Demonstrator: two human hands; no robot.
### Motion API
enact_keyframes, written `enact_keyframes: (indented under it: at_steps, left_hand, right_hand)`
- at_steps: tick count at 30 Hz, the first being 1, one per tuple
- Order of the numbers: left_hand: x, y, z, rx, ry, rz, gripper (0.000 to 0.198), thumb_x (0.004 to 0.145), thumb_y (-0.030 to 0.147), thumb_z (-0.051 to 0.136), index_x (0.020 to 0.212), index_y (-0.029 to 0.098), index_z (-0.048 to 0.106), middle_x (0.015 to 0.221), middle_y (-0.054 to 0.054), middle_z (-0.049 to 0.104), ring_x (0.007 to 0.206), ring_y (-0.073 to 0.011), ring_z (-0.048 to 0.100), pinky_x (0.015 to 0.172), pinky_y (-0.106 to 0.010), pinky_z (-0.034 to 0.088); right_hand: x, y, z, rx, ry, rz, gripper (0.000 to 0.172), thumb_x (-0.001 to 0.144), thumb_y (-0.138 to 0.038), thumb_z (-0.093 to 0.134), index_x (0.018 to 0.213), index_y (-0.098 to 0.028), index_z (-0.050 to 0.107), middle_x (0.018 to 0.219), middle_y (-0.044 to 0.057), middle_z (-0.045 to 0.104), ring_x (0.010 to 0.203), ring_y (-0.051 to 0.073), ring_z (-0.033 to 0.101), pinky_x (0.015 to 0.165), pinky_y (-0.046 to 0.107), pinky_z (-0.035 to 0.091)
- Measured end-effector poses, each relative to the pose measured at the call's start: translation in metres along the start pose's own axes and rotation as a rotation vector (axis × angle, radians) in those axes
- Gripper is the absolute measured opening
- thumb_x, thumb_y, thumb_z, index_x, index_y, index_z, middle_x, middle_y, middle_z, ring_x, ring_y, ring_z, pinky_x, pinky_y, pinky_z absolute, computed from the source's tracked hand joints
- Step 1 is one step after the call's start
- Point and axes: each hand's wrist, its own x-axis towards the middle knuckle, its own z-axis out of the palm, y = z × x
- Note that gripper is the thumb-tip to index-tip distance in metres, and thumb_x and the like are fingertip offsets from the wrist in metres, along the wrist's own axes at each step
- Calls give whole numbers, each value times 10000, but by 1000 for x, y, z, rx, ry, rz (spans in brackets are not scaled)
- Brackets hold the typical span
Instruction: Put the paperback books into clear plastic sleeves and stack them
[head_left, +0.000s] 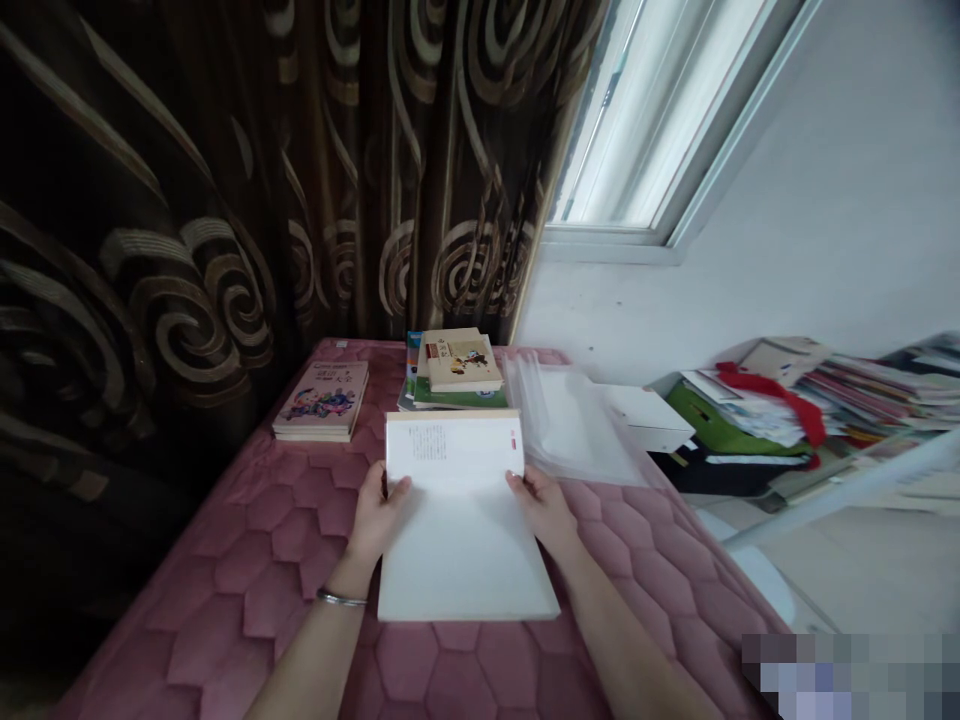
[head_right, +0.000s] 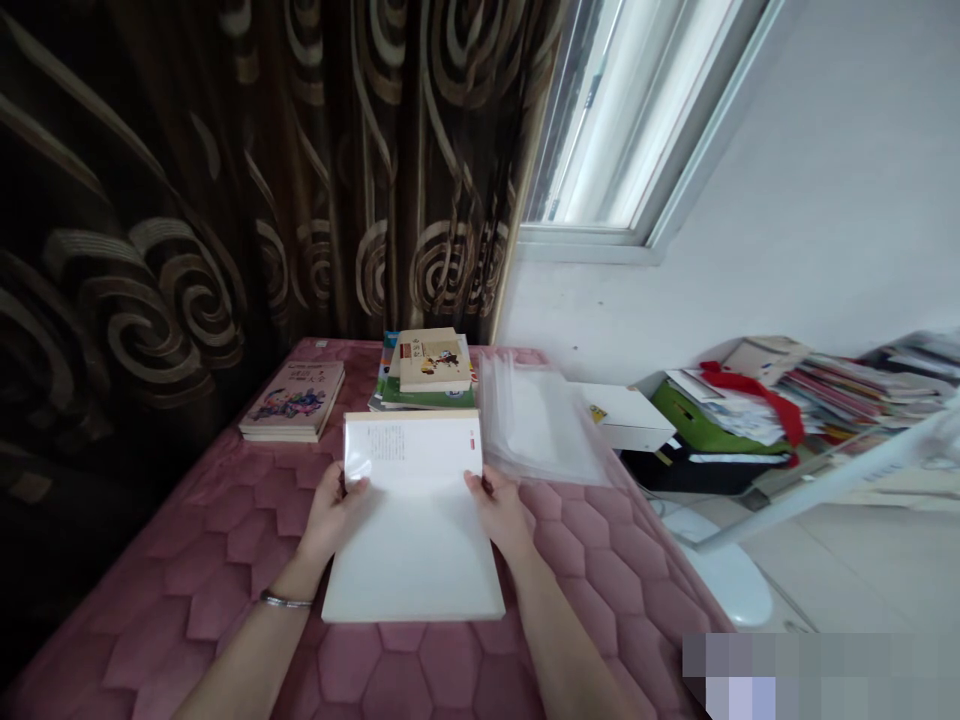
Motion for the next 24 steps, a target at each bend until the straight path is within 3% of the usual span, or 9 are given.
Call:
enact_keyframes:
  at_steps: [6,11,24]
  left_hand:
    - [2,-4,-1,56,21,59,175,678,299,683,793,197,600,730,25,656,678,-135,569,646,-239,434]
    - [5,-6,1,100,42,13,200,691,318,659,835,194,595,724,30,654,670,-136,577,632,-233,426]
    - [12,-3,1,240,55,67,214,698,315,623,866,185,595,773,-9,685,711,-173,619,679,-279,465]
  right_hand:
    - [0,-1,1,-107,33,-16,405,812,-579,463,607,-238,386,538,-47,400,541,146,404,516,263,304]
    - [-3,-14,1,-175,72,-25,392,810,-589,431,626,-242,428,549,-28,473,575,174,470,556,284,356]
    - [-1,-20,3,-139,123,-18,384,796,-572,469,597,-250,398,521,-44,428,539,157,416,545,281,339]
